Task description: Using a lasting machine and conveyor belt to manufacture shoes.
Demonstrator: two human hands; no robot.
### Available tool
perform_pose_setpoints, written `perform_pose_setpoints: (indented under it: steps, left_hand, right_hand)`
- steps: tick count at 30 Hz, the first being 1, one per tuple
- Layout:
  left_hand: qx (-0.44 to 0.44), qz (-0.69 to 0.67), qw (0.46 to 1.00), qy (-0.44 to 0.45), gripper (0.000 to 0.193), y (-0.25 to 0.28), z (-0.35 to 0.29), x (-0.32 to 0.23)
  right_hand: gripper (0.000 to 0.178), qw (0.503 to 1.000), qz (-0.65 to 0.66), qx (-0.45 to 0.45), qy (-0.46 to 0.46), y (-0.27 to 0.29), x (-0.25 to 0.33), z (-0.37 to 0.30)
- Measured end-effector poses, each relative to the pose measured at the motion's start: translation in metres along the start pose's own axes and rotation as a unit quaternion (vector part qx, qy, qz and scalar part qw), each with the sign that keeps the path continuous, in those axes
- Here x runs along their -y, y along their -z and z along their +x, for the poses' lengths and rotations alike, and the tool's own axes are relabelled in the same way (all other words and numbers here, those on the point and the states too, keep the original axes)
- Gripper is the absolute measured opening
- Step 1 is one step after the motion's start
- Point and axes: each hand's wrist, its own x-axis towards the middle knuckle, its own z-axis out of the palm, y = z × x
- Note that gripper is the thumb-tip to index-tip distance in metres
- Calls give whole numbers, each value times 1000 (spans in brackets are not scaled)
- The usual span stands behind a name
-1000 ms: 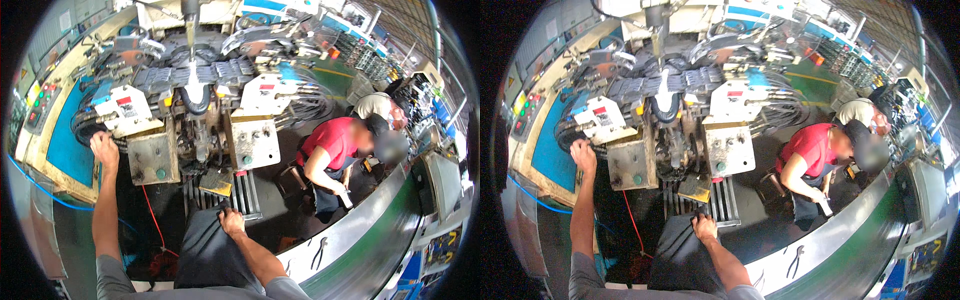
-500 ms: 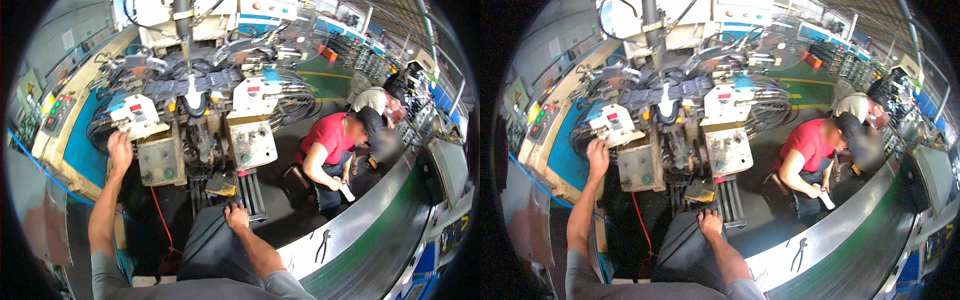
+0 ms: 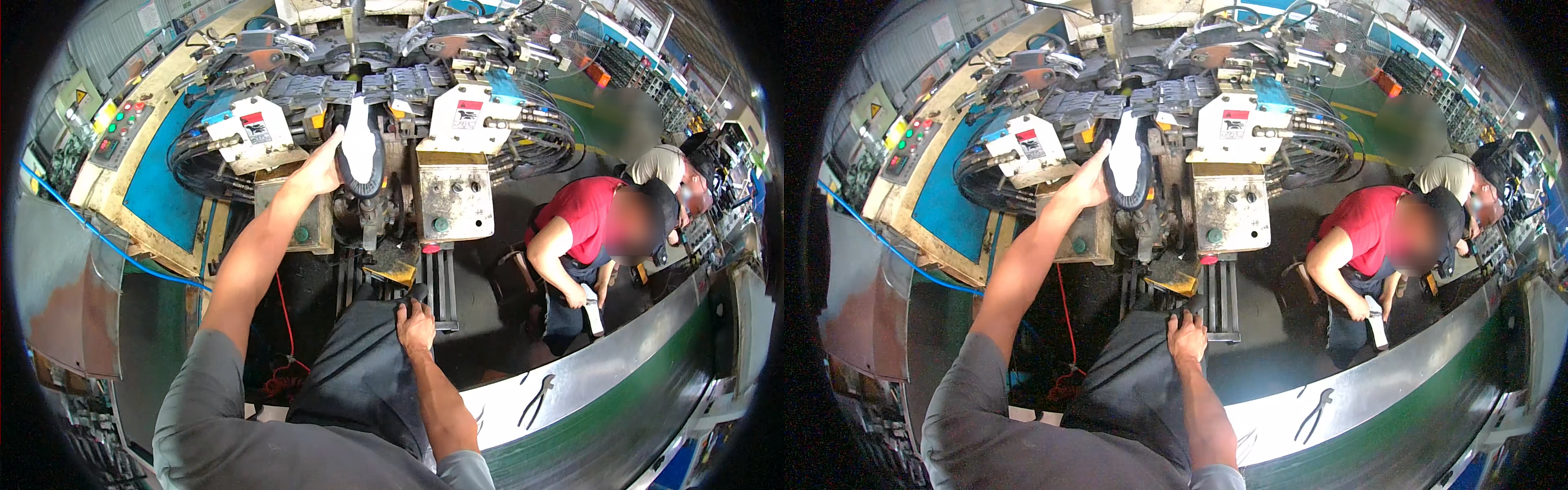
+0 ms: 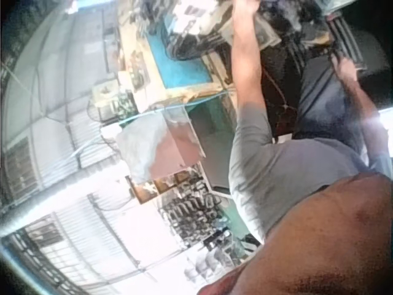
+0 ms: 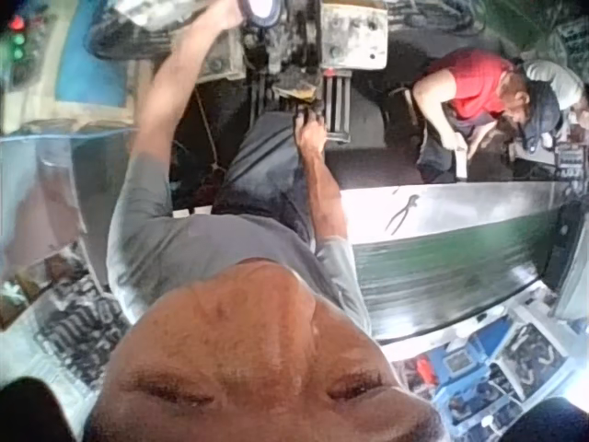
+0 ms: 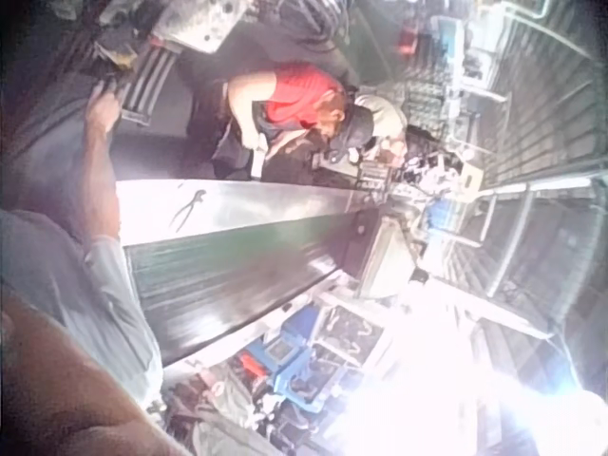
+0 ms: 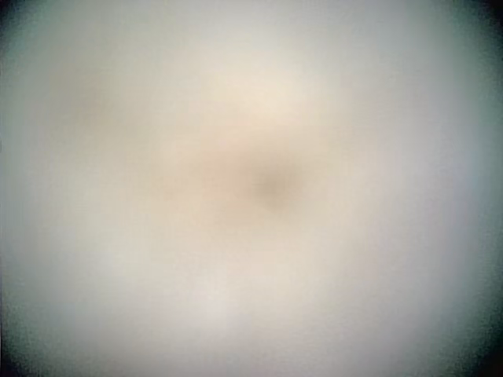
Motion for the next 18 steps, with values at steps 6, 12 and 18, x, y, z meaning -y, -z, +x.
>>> perform_pose_setpoints:
  steps: [6, 12, 18]
  left_hand:
    - [39, 1, 999, 23, 37, -1, 2, 9]
    - [135, 98, 984, -68, 50, 11, -105, 25]
    - [192, 116, 972, -77, 71, -3, -222, 83]
  right_hand:
    - [50, 999, 35, -22, 10, 1, -6, -4]
    - [51, 958, 274, -36, 79, 45, 28, -6]
    - [71, 782, 610, 70, 109, 130, 144, -3]
